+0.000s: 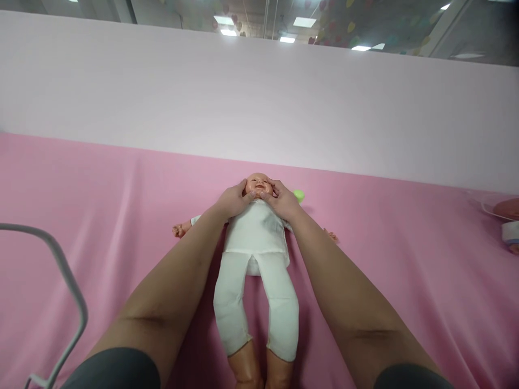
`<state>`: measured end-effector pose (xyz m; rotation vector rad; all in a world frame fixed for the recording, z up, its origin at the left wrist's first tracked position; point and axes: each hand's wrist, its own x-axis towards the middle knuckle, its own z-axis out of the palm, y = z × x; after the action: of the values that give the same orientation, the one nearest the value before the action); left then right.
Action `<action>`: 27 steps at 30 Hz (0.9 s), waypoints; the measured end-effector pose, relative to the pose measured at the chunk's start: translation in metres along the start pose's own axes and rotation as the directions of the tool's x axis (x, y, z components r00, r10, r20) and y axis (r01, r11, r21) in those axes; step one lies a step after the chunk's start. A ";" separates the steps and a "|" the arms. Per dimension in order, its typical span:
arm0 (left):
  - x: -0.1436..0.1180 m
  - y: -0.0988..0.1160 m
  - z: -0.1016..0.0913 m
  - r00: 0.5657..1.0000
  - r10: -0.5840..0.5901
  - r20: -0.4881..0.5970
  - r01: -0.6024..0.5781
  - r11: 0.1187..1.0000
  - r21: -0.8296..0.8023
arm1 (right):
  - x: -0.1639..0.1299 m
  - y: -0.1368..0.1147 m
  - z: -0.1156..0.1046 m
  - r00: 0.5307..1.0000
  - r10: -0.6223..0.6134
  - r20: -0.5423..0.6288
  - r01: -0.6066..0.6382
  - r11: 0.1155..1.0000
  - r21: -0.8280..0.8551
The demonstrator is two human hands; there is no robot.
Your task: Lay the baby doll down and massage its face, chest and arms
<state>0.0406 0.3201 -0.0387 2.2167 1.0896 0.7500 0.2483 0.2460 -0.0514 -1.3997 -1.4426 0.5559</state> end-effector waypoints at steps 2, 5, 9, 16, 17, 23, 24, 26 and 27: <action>-0.001 0.002 0.000 1.000 0.016 -0.005 -0.016 1.000 0.018 | 0.001 0.001 0.001 1.000 0.004 -0.028 -0.004 1.000 -0.019; -0.002 0.005 -0.001 0.999 0.032 0.001 -0.032 0.998 0.049 | 0.001 0.001 0.001 1.000 0.002 -0.031 -0.003 0.999 -0.043; -0.004 0.007 -0.003 0.999 0.030 0.026 -0.031 0.999 0.042 | 0.001 0.002 0.001 1.000 -0.003 -0.017 0.003 1.000 -0.011; -0.002 0.005 -0.002 0.999 -0.007 0.042 0.007 1.000 0.017 | 0.003 0.006 0.001 1.000 -0.007 0.028 0.004 0.994 0.112; -0.001 0.003 -0.002 0.999 -0.005 0.046 0.005 1.000 0.005 | 0.003 0.007 0.001 1.000 -0.004 0.030 0.001 0.994 0.108; 0.000 -0.010 0.000 0.998 -0.044 0.038 0.048 0.990 -0.133 | 0.003 0.009 -0.001 0.998 -0.007 0.061 0.001 0.995 0.100; 0.000 -0.012 0.000 0.998 -0.052 0.038 0.058 0.985 -0.160 | 0.003 0.009 -0.002 0.998 -0.009 0.068 0.002 0.995 0.102; 0.001 -0.016 0.002 0.997 -0.064 0.038 0.071 0.971 -0.226 | 0.002 0.006 -0.004 0.997 -0.008 0.079 0.001 0.996 0.092; 0.001 -0.017 0.003 0.997 -0.073 0.035 0.079 0.961 -0.267 | 0.001 0.004 -0.005 0.996 -0.007 0.084 0.000 0.997 0.081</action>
<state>0.0345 0.3292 -0.0525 1.9410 0.9913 0.7844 0.2544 0.2465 -0.0531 -1.3235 -1.4725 0.6713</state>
